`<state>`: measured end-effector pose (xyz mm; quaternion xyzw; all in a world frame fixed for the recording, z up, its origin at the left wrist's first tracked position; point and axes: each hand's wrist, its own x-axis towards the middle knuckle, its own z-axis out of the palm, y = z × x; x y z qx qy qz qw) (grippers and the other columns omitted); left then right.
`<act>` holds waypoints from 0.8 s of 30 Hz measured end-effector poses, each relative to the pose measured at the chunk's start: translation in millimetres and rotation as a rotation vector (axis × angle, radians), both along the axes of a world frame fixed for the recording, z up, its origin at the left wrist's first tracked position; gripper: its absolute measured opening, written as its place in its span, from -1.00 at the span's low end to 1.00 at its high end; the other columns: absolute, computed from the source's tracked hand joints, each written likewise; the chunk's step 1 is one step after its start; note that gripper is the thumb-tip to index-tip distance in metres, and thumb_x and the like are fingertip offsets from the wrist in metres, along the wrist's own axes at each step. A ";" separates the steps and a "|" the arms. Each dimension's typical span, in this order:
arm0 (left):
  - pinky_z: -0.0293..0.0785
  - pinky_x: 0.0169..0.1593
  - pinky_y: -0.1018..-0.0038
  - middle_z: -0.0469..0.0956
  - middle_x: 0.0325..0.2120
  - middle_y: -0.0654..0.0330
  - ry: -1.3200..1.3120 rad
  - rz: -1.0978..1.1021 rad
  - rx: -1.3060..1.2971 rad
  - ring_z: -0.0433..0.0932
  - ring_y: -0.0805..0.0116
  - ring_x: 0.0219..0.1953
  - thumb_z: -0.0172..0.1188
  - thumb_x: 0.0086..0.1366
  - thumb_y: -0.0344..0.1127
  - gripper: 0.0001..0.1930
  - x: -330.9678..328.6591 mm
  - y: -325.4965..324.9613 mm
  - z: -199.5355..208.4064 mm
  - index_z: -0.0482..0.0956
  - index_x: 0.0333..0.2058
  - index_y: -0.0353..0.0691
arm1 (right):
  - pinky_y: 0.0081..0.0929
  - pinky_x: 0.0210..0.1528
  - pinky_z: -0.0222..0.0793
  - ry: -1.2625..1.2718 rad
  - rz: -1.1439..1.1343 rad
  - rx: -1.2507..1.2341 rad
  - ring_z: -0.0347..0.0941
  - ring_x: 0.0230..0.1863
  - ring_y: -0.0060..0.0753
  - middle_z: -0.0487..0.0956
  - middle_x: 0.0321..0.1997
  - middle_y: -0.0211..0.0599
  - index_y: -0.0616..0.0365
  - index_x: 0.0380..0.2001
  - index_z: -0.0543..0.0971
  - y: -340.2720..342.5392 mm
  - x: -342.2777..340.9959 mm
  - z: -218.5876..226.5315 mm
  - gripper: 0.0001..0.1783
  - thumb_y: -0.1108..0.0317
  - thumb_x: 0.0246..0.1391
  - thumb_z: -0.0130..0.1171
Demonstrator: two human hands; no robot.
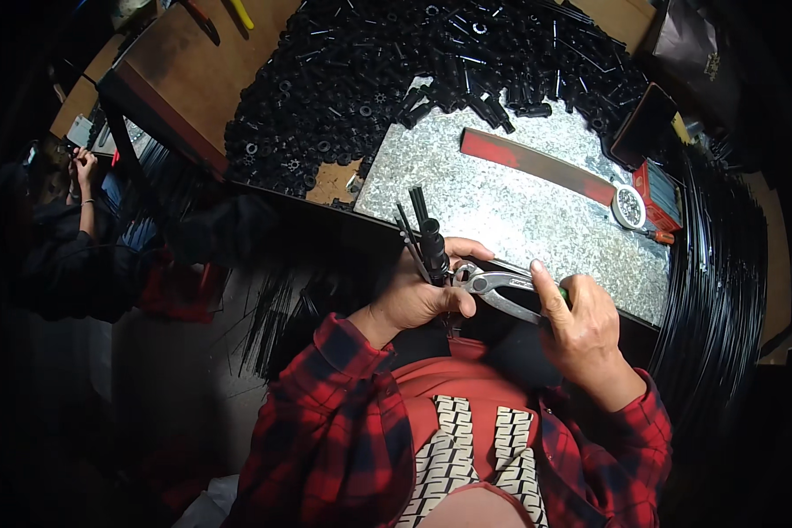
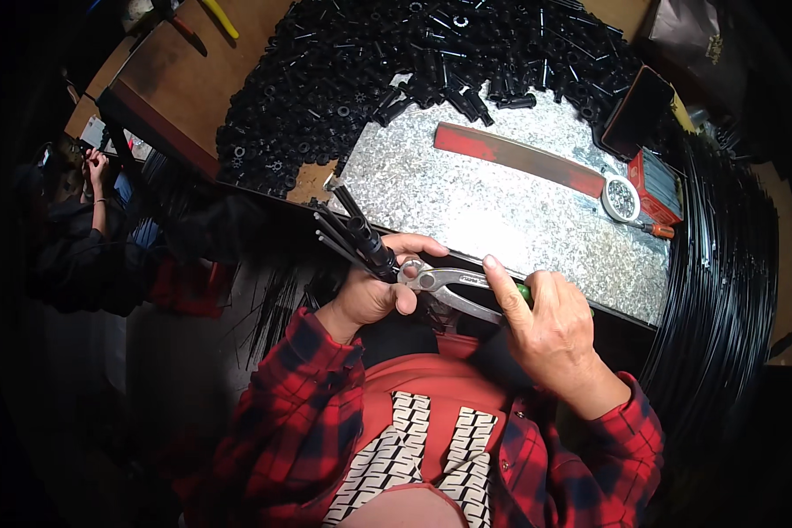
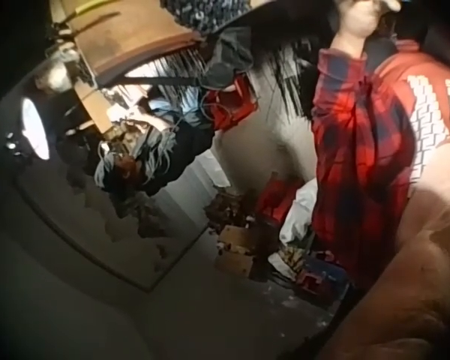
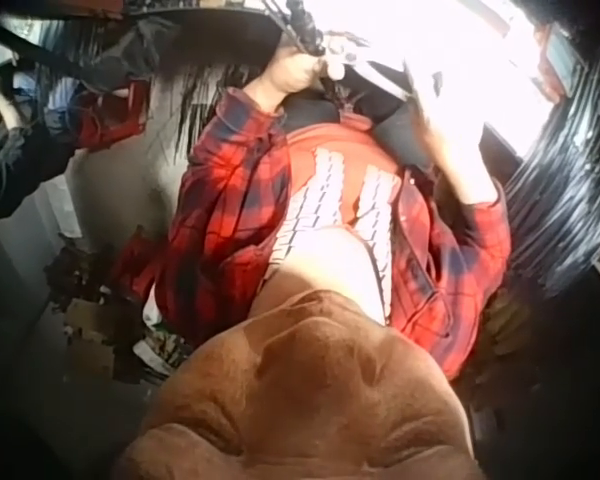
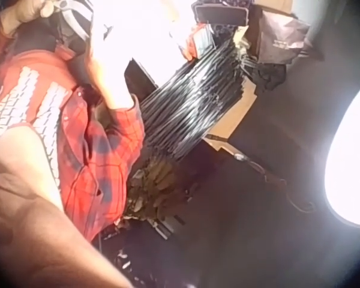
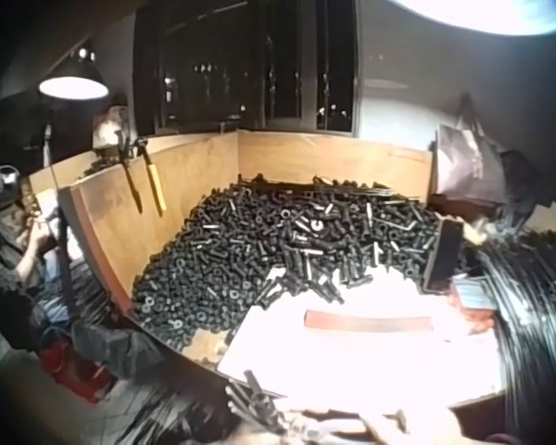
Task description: Assembling electrical cables by attaching connectors and organizing wire bundles at a workbench.
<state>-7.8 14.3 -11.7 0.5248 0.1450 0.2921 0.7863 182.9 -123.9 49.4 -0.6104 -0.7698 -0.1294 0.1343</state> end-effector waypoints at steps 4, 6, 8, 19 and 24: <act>0.31 -0.27 0.73 0.46 -0.39 0.45 -0.009 0.017 0.048 0.34 0.72 -0.37 0.46 -0.32 0.16 -0.14 1.8 -1.2 -2.0 0.50 -0.06 -0.33 | -0.38 -0.47 0.18 -0.032 -0.019 0.025 0.27 -0.47 -0.30 0.26 -0.48 -0.29 0.01 0.17 0.41 -1.0 0.5 1.0 -0.25 0.51 -0.25 0.15; 0.32 -0.27 0.71 0.50 -0.34 0.41 0.031 0.038 0.147 0.34 0.70 -0.36 0.48 -0.30 0.13 -0.17 3.1 -1.0 -4.4 0.52 -0.08 -0.32 | -0.38 -0.47 0.19 -0.036 -0.019 0.027 0.27 -0.47 -0.30 0.26 -0.48 -0.29 0.01 0.17 0.40 -1.6 1.6 0.4 -0.25 0.51 -0.25 0.14; 0.32 -0.27 0.70 0.50 -0.32 0.40 0.028 0.037 0.159 0.34 0.69 -0.36 0.49 -0.29 0.12 -0.19 3.9 -1.4 -5.5 0.53 -0.09 -0.31 | -0.38 -0.46 0.19 -0.039 -0.021 0.029 0.28 -0.47 -0.30 0.26 -0.47 -0.28 0.01 0.17 0.40 -2.4 2.3 0.6 -0.25 0.51 -0.25 0.14; 0.37 -0.26 0.68 0.50 -0.32 0.35 0.115 0.036 0.195 0.40 0.66 -0.33 0.57 -0.23 -0.13 -0.23 4.7 -4.5 -13.9 0.44 -0.02 -0.31 | -0.36 -0.50 0.23 -0.024 -0.037 -0.111 0.30 -0.52 -0.28 0.30 -0.49 -0.26 0.08 0.15 0.40 -6.1 -1.8 19.6 -0.31 0.60 -0.17 0.17; 0.36 -0.27 0.71 0.51 -0.34 0.33 0.168 0.057 0.299 0.40 0.67 -0.31 0.58 -0.22 -0.20 -0.22 3.5 -4.1 -15.2 0.40 0.00 -0.31 | -0.31 -0.53 0.25 0.059 -0.043 -0.257 0.30 -0.57 -0.27 0.28 -0.53 -0.25 0.12 0.17 0.38 -5.4 -4.9 31.9 -0.31 0.59 -0.16 0.15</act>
